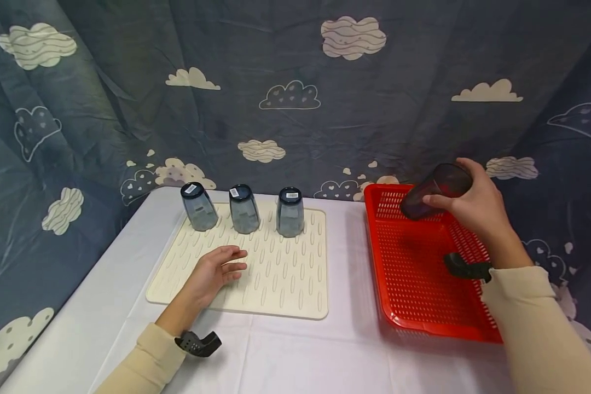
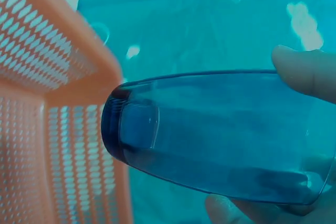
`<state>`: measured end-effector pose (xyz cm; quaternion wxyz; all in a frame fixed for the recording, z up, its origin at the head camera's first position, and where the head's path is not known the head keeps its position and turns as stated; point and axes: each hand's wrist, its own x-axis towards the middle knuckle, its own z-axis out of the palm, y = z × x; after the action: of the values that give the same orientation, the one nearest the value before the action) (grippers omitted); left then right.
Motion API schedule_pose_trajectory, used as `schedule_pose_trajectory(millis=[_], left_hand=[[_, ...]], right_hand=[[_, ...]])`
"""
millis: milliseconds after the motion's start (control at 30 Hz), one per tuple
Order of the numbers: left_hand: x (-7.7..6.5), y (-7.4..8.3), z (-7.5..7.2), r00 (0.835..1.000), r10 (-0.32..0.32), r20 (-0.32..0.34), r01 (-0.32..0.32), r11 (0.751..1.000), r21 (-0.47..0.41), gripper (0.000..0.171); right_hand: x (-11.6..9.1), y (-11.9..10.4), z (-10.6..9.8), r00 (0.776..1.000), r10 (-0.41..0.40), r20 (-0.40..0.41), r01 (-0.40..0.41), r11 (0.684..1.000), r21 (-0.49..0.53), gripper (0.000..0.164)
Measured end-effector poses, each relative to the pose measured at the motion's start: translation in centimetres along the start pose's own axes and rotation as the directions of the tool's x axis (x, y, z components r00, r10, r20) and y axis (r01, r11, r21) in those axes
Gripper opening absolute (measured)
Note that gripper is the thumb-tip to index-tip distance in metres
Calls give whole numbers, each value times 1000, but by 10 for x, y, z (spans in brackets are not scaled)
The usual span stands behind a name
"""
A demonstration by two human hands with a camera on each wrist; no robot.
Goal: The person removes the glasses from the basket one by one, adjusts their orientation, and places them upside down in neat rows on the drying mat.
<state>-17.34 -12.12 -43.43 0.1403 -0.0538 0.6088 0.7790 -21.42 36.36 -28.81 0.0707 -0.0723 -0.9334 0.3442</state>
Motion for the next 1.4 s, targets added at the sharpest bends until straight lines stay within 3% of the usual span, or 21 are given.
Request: schedule_pose_trajectory(millis=[200,400,767,1000,1200,1400], left_hand=[[2,-2,4,1000,19,0,-19,993,114,37],[3,-3,4,999,38,4,-39,989,141,32],[0,-2,8,998,54,19,-57,986,157,35],[-3,0,10,998,51,43,-58,983,173,28],[-5,3,9,996,56,65,-67,981,180,31],[-11,5,12,992,66,111,-86,978,188,34]], right_hand=[[-19,-27,3,998,-59,10,59,998,10,102],[-43,-55,12,989,-145,-19,145,989,14,98],[-81,-92,43,943,-322,-80,332,915,230,88],[-102,-104,72,935,-354,-29,333,844,421,84],[-109,-111,95,930,-367,14,319,825,467,84],[-116,-110,118,930,-363,52,270,774,572,80]])
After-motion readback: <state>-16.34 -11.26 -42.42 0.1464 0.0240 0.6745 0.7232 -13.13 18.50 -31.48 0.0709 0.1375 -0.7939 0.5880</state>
